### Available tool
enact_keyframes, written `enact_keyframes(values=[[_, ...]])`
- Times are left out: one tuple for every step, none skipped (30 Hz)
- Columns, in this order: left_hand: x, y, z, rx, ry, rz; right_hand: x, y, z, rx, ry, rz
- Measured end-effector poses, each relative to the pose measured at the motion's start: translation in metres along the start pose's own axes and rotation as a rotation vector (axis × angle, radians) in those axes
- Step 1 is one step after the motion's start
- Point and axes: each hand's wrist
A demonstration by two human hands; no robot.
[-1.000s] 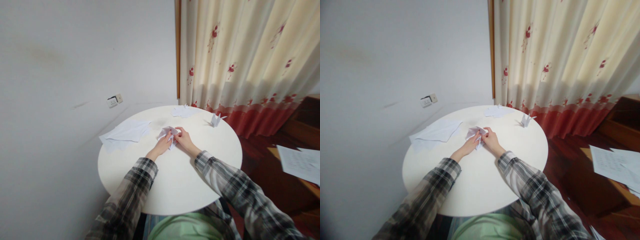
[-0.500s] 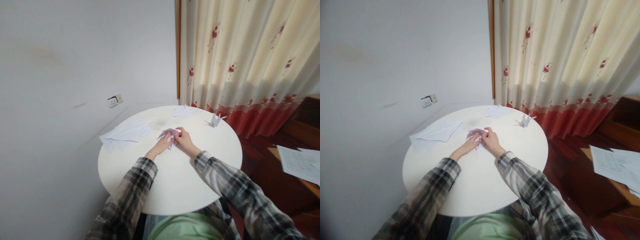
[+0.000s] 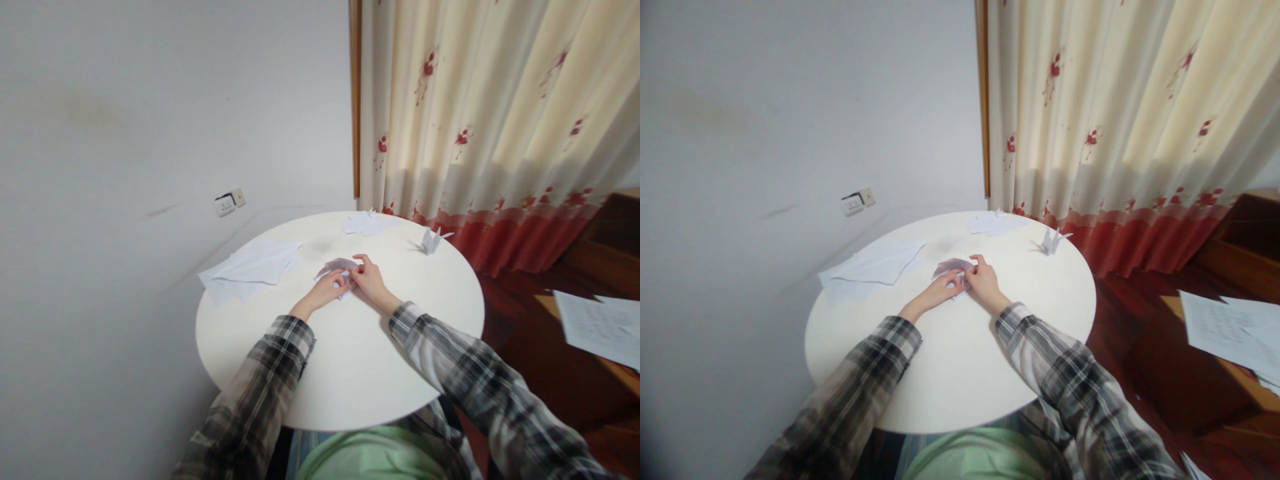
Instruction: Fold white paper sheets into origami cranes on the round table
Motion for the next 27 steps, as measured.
enact_keyframes(values=[[0.0, 0.0, -0.0001, 0.003, 0.002, -0.005, 0.0002, -0.0004, 0.0, 0.001, -0.001, 0.004], [0.0, 0.0003, -0.0001, 0.008, 0.004, -0.012, 0.0004, -0.0007, 0.0, -0.001, -0.001, 0.007], [0.0, 0.0008, 0.0, 0.014, 0.006, -0.019, 0.0005, -0.0009, 0.0, -0.003, -0.001, 0.01], [0.0001, 0.0015, 0.0001, 0.02, 0.01, -0.025, 0.0006, -0.0009, 0.0, -0.003, 0.001, 0.012], [0.0001, 0.0023, 0.0003, 0.024, 0.015, -0.03, 0.0006, -0.0008, 0.0, -0.001, 0.004, 0.014], [0.0002, 0.0031, 0.0006, 0.026, 0.02, -0.035, 0.0005, -0.0005, -0.0001, 0.005, 0.007, 0.017], [0.0003, 0.0039, 0.0008, 0.026, 0.025, -0.039, 0.0004, -0.0002, -0.0002, 0.009, 0.009, 0.021], [0.0004, 0.0045, 0.001, 0.025, 0.029, -0.043, 0.0004, 0.0001, -0.0003, 0.011, 0.011, 0.027], [0.0005, 0.0049, 0.0012, 0.022, 0.032, -0.046, 0.0003, 0.0004, -0.0004, 0.01, 0.011, 0.033], [0.0006, 0.0052, 0.0013, 0.02, 0.032, -0.048, 0.0002, 0.0005, -0.0006, 0.006, 0.01, 0.039], [0.0007, 0.0053, 0.0013, 0.018, 0.033, -0.048, 0.0001, 0.0005, -0.0006, 0.002, 0.008, 0.042], [0.0007, 0.0051, 0.0013, 0.017, 0.034, -0.047, 0.0002, 0.0003, -0.0006, -0.001, 0.007, 0.043], [0.0006, 0.0048, 0.0013, 0.017, 0.036, -0.043, 0.0003, 0.0, -0.0006, -0.004, 0.006, 0.044], [0.0004, 0.0043, 0.0011, 0.016, 0.037, -0.038, 0.0005, -0.0006, -0.0004, -0.004, 0.005, 0.044], [0.0002, 0.0038, 0.001, 0.015, 0.039, -0.033, 0.0008, -0.0012, -0.0002, -0.004, 0.004, 0.044], [-0.0001, 0.0033, 0.0008, 0.015, 0.041, -0.028, 0.0011, -0.002, 0.0001, -0.004, 0.002, 0.044], [-0.0005, 0.0028, 0.0006, 0.013, 0.043, -0.023, 0.0015, -0.0027, 0.0003, -0.004, 0.0, 0.044], [-0.0008, 0.0025, 0.0004, 0.011, 0.045, -0.019, 0.0018, -0.0033, 0.0005, -0.004, -0.005, 0.043], [-0.0011, 0.0023, 0.0002, 0.01, 0.046, -0.015, 0.0019, -0.0037, 0.0007, -0.004, -0.01, 0.042], [-0.0013, 0.0022, 0.0001, 0.01, 0.048, -0.013, 0.002, -0.004, 0.0008, -0.005, -0.016, 0.042], [-0.0014, 0.0023, 0.0001, 0.012, 0.05, -0.011, 0.002, -0.0041, 0.0008, -0.005, -0.021, 0.043], [-0.0015, 0.0025, 0.0003, 0.015, 0.052, -0.011, 0.0019, -0.0041, 0.0008, -0.004, -0.025, 0.043], [-0.0015, 0.0028, 0.0005, 0.018, 0.054, -0.012, 0.0017, -0.0041, 0.0007, -0.003, -0.026, 0.043], [-0.0015, 0.0031, 0.0007, 0.021, 0.056, -0.014, 0.0015, -0.0039, 0.0006, -0.002, -0.027, 0.043], [-0.0014, 0.0032, 0.001, 0.022, 0.057, -0.015, 0.0013, -0.0038, 0.0006, -0.001, -0.028, 0.042], [-0.0013, 0.0034, 0.0012, 0.024, 0.058, -0.017, 0.0012, -0.0037, 0.0005, 0.0, -0.029, 0.042], [-0.0013, 0.0035, 0.0014, 0.024, 0.057, -0.018, 0.0011, -0.0036, 0.0005, 0.0, -0.031, 0.041]])
Point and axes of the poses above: each hand's wrist, its own z-axis towards the middle knuckle, its own x-axis out of the palm, y = z × x, and after that the axes turned 1 degree about -y, right-handed
